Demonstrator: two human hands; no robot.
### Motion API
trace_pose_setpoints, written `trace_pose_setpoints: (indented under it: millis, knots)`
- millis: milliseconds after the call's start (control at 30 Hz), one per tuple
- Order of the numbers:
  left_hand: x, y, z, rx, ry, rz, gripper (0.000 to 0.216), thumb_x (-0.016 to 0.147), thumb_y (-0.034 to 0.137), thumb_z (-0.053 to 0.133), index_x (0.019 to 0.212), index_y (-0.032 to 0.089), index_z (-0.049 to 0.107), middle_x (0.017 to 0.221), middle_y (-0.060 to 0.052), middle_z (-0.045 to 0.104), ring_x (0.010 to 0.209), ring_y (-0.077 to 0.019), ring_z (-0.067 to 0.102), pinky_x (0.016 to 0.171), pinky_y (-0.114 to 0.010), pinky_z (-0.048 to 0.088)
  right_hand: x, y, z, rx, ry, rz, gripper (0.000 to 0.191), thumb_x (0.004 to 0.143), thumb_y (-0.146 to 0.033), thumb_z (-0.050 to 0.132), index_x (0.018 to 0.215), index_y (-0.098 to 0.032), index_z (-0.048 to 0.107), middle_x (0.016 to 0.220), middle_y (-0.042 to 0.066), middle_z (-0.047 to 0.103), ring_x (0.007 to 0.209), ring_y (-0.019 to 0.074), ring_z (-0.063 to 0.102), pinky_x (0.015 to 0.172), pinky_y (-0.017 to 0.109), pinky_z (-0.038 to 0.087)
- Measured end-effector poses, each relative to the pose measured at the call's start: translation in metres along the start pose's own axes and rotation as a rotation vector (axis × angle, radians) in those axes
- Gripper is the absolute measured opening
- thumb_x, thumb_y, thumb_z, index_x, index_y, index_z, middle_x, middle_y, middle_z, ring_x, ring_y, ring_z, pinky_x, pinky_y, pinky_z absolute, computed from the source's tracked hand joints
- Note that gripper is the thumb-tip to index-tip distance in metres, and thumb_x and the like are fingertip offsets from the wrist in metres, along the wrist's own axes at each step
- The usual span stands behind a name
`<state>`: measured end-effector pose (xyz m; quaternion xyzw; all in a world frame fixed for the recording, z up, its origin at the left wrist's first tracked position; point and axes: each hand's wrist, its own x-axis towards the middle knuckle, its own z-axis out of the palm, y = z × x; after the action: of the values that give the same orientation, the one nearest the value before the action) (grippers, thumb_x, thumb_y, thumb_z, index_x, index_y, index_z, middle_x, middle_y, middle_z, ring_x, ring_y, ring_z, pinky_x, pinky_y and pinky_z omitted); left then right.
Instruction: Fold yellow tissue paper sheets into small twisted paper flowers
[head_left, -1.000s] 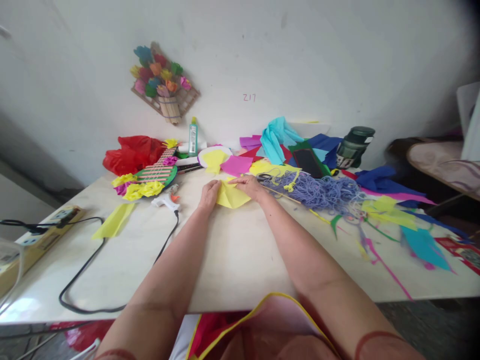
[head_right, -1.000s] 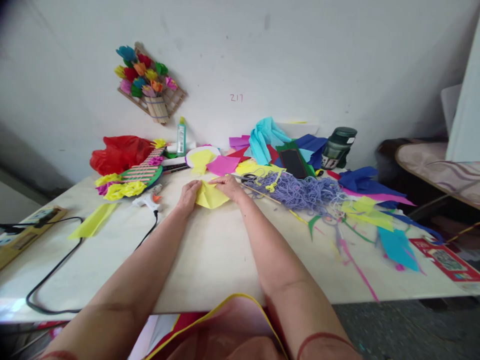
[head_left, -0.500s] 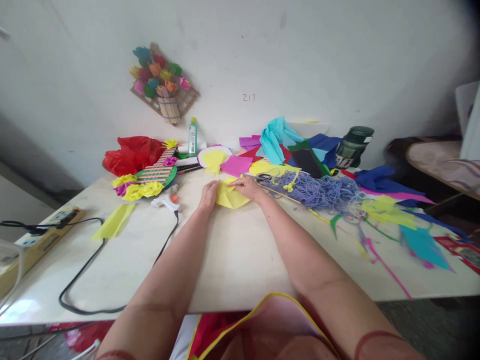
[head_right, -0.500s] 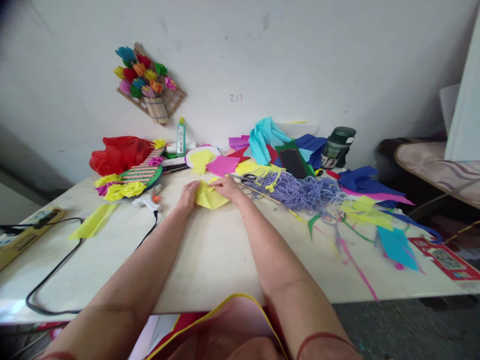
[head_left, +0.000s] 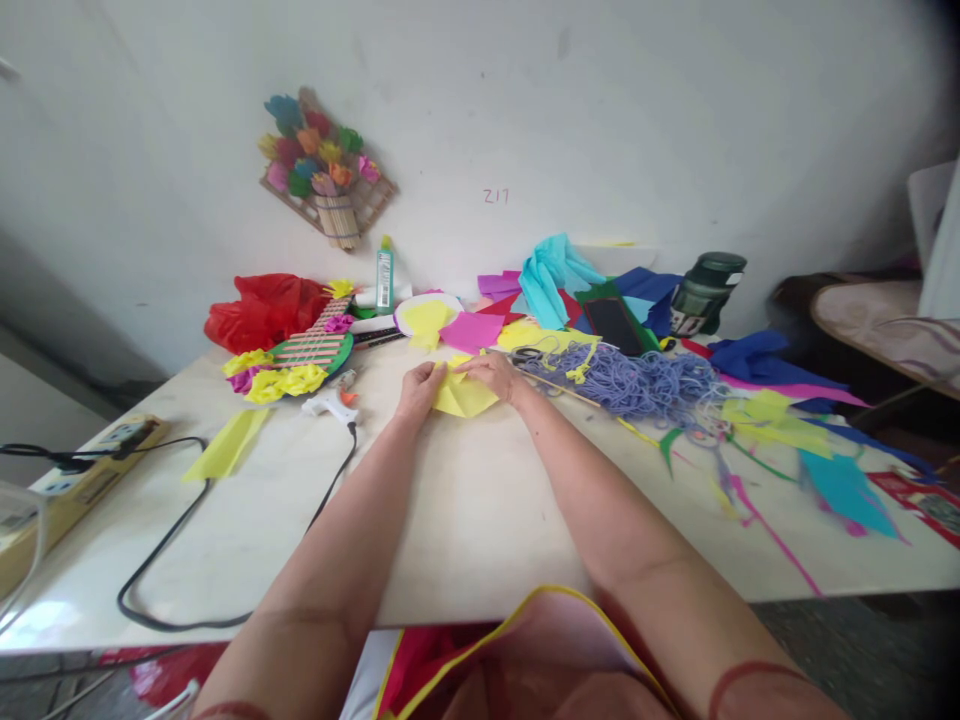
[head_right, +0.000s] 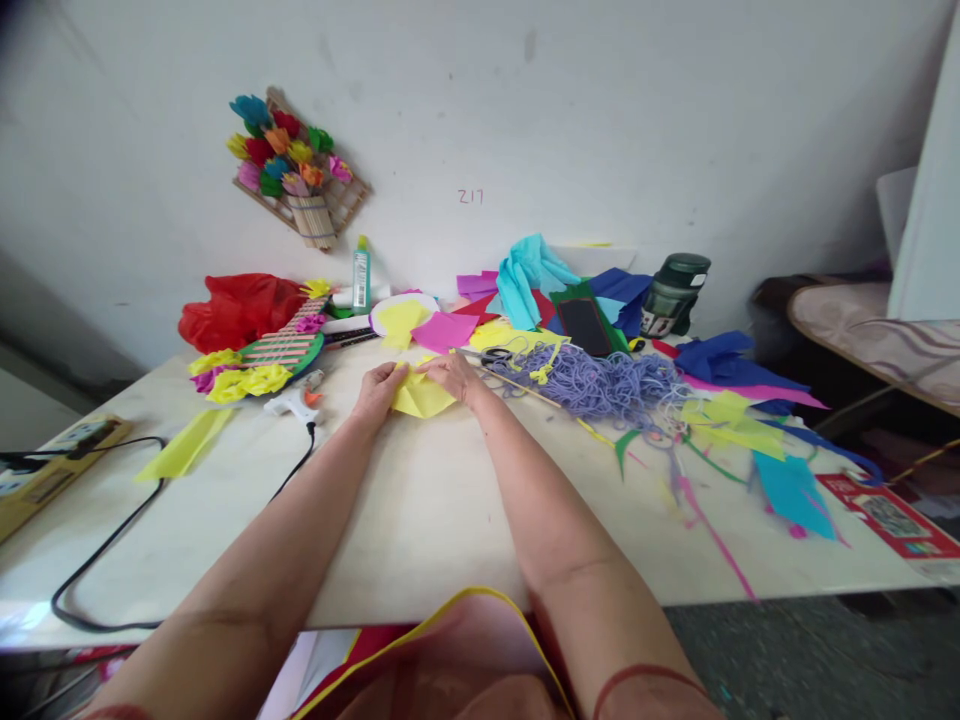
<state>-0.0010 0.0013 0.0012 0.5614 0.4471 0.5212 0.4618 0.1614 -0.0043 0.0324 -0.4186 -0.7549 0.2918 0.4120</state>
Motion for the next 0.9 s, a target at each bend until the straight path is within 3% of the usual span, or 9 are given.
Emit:
trace_pose_setpoints:
  millis: [167,400,600,733,900]
  knots:
    - [0.0007,0.0004,0.0019,-0.027,-0.009,0.013,0.032,0.065,0.047,0.059,0.065,0.015,0.052,0.05,0.003,0.048,0.045,-0.0092,0.046,0.042,-0.02,0.031,-0.0005,-0.0014,0.0005,0.141,0.054,0.119,0.024,0.07,-0.031,0.055,0.07,-0.012,0.069,0.062,-0.001,0.062,0.064,0.0138,0.056,0.057,0.021,0.041]
    - [0.0004,0.0,0.0018,0.016,-0.01,0.09,0.031,0.069,0.047,0.057,0.067,0.016,0.052,0.051,0.004,0.046,0.046,-0.0081,0.043,0.042,-0.019,0.03,0.0045,-0.0011,0.0079,0.356,0.091,0.274,0.021,0.065,-0.021,0.06,0.083,-0.012,0.065,0.067,0.0,0.063,0.059,0.0091,0.054,0.057,0.02,0.042]
    - [-0.0009,0.0008,0.0035,-0.022,-0.067,0.108,0.032,0.07,0.047,0.057,0.066,0.016,0.048,0.054,0.004,0.047,0.046,-0.0066,0.041,0.043,-0.019,0.031,0.0031,0.0007,0.0068,0.364,0.082,0.361,0.012,0.063,-0.024,0.063,0.064,-0.012,0.062,0.053,-0.002,0.057,0.048,0.0089,0.051,0.048,0.019,0.039]
    - [-0.0006,0.0006,0.0031,-0.034,-0.05,0.099,0.033,0.069,0.047,0.058,0.064,0.016,0.048,0.054,0.004,0.046,0.046,-0.0068,0.041,0.043,-0.019,0.031,0.0006,-0.0038,0.0061,0.439,0.071,0.415,0.016,0.061,-0.028,0.066,0.063,-0.013,0.061,0.052,-0.001,0.058,0.047,0.0109,0.053,0.047,0.021,0.042]
    - [-0.0011,0.0021,0.0026,-0.065,-0.043,0.077,0.031,0.068,0.046,0.059,0.069,0.016,0.052,0.054,0.003,0.048,0.049,-0.0088,0.046,0.045,-0.02,0.034,-0.0004,-0.0032,0.0008,0.645,0.043,0.423,0.034,0.072,-0.045,0.056,0.071,-0.011,0.062,0.062,0.006,0.064,0.054,0.0128,0.058,0.053,0.024,0.046]
